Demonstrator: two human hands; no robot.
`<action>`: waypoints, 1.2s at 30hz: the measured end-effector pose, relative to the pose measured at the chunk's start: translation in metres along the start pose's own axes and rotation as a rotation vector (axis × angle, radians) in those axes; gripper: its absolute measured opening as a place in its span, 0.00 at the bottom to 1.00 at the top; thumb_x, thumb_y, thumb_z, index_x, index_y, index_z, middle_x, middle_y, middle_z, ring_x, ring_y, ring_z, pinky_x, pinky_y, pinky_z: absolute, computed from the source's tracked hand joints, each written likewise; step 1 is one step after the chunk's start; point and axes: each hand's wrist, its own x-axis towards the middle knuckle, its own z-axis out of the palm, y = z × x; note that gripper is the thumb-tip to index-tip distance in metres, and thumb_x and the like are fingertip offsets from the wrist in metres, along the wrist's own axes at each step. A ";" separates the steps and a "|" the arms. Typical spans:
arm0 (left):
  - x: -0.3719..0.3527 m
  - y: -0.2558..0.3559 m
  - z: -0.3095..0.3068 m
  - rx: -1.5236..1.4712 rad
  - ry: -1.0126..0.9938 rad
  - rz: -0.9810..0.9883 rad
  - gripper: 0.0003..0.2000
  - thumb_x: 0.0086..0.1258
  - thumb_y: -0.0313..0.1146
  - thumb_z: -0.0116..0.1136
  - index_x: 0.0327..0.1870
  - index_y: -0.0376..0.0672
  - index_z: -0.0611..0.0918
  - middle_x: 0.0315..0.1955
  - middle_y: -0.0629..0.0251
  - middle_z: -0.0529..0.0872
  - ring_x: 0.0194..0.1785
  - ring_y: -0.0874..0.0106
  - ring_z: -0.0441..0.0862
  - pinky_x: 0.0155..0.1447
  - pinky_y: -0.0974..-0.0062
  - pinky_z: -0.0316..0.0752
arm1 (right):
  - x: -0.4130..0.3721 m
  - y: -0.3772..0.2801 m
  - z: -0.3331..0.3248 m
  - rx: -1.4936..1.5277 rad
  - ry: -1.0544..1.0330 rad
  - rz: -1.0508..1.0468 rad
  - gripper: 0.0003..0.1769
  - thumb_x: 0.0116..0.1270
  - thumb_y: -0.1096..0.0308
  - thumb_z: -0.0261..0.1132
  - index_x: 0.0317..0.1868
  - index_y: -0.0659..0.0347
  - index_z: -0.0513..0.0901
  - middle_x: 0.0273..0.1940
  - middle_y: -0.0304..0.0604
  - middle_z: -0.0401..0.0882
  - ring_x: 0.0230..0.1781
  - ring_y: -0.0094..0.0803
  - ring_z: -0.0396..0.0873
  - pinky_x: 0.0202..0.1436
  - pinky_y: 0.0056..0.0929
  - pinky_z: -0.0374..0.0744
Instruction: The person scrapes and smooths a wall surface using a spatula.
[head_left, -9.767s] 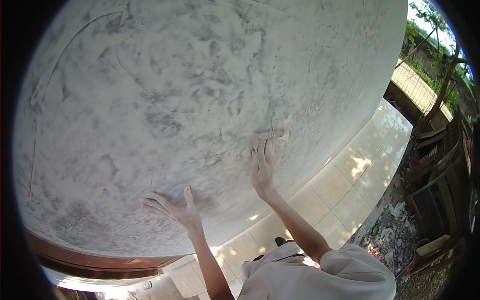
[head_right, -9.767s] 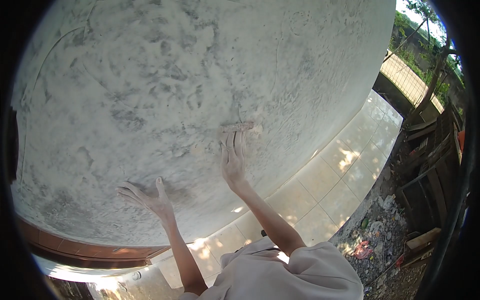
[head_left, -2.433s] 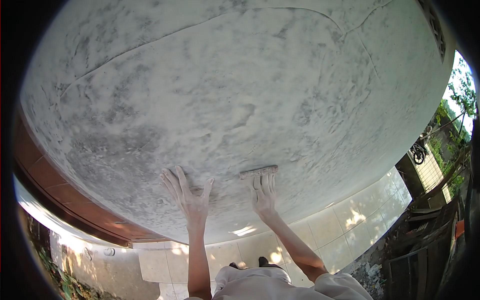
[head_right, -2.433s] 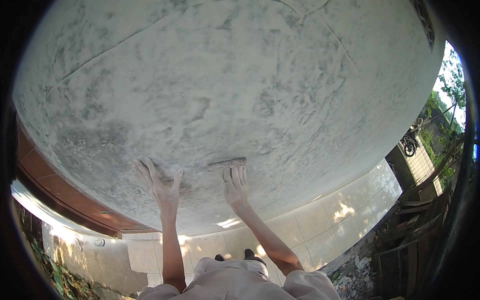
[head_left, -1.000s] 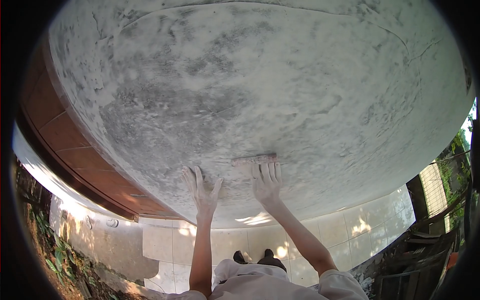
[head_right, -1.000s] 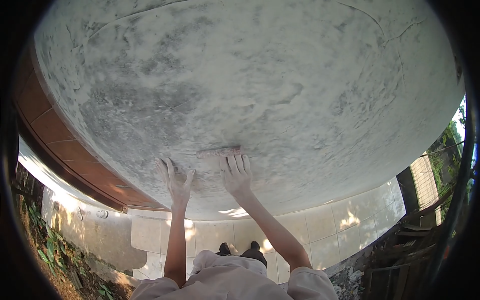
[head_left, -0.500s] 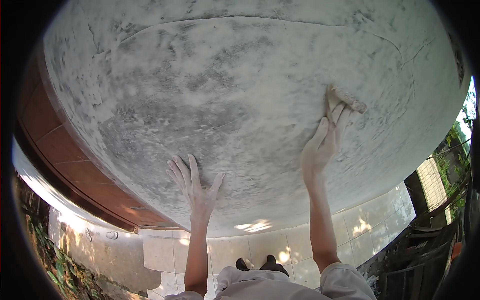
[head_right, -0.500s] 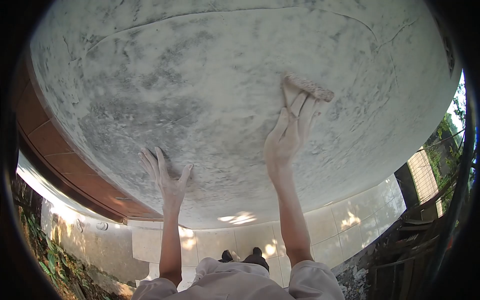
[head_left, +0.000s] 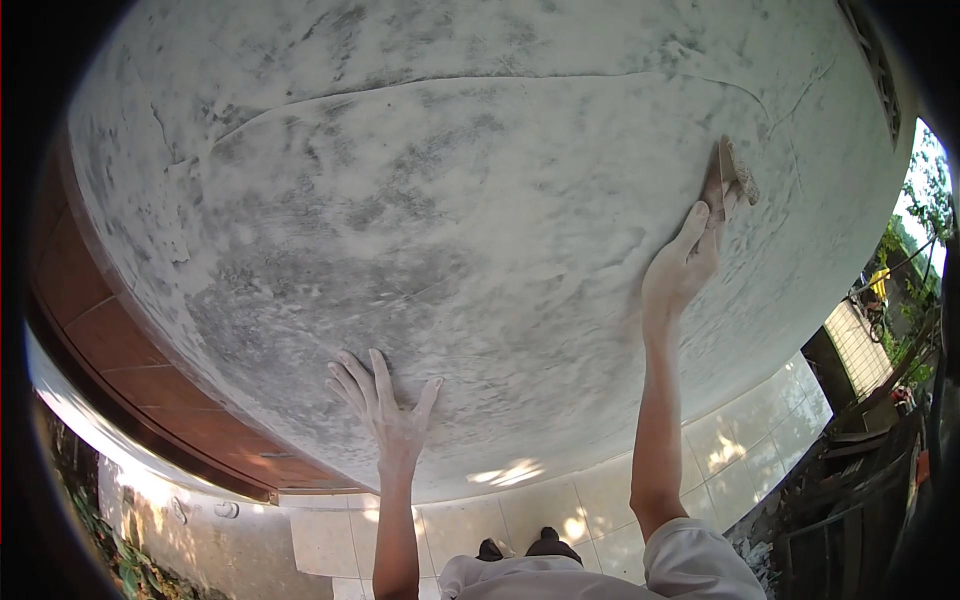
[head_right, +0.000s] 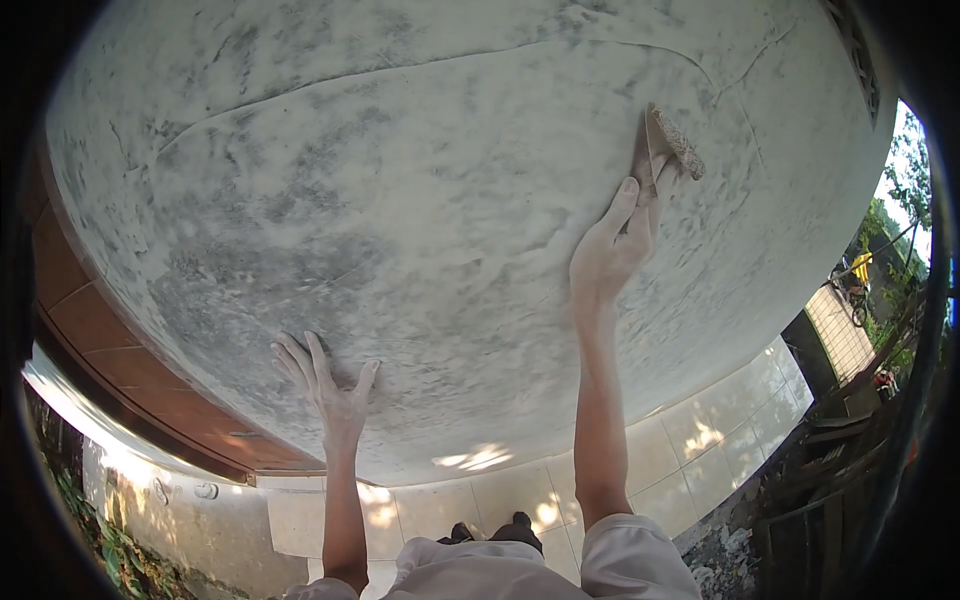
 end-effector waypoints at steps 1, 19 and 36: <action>0.001 0.003 0.001 0.008 0.016 0.000 0.50 0.53 0.53 0.72 0.76 0.47 0.56 0.75 0.43 0.42 0.78 0.43 0.34 0.74 0.36 0.33 | 0.000 -0.009 0.002 0.035 -0.023 -0.015 0.23 0.72 0.69 0.54 0.64 0.69 0.71 0.69 0.62 0.62 0.70 0.61 0.60 0.71 0.52 0.61; 0.007 0.013 -0.003 0.006 0.037 0.022 0.51 0.54 0.51 0.71 0.76 0.43 0.54 0.75 0.43 0.40 0.78 0.45 0.32 0.75 0.41 0.31 | 0.059 -0.051 0.010 0.241 -0.201 -0.390 0.25 0.66 0.67 0.61 0.64 0.61 0.75 0.68 0.57 0.65 0.72 0.52 0.61 0.72 0.44 0.62; 0.007 0.009 -0.007 -0.009 0.023 0.017 0.47 0.54 0.51 0.72 0.73 0.42 0.61 0.75 0.43 0.46 0.77 0.42 0.37 0.74 0.37 0.37 | 0.148 -0.015 -0.039 0.340 0.246 0.444 0.22 0.70 0.69 0.58 0.61 0.70 0.74 0.70 0.57 0.63 0.71 0.49 0.62 0.73 0.42 0.62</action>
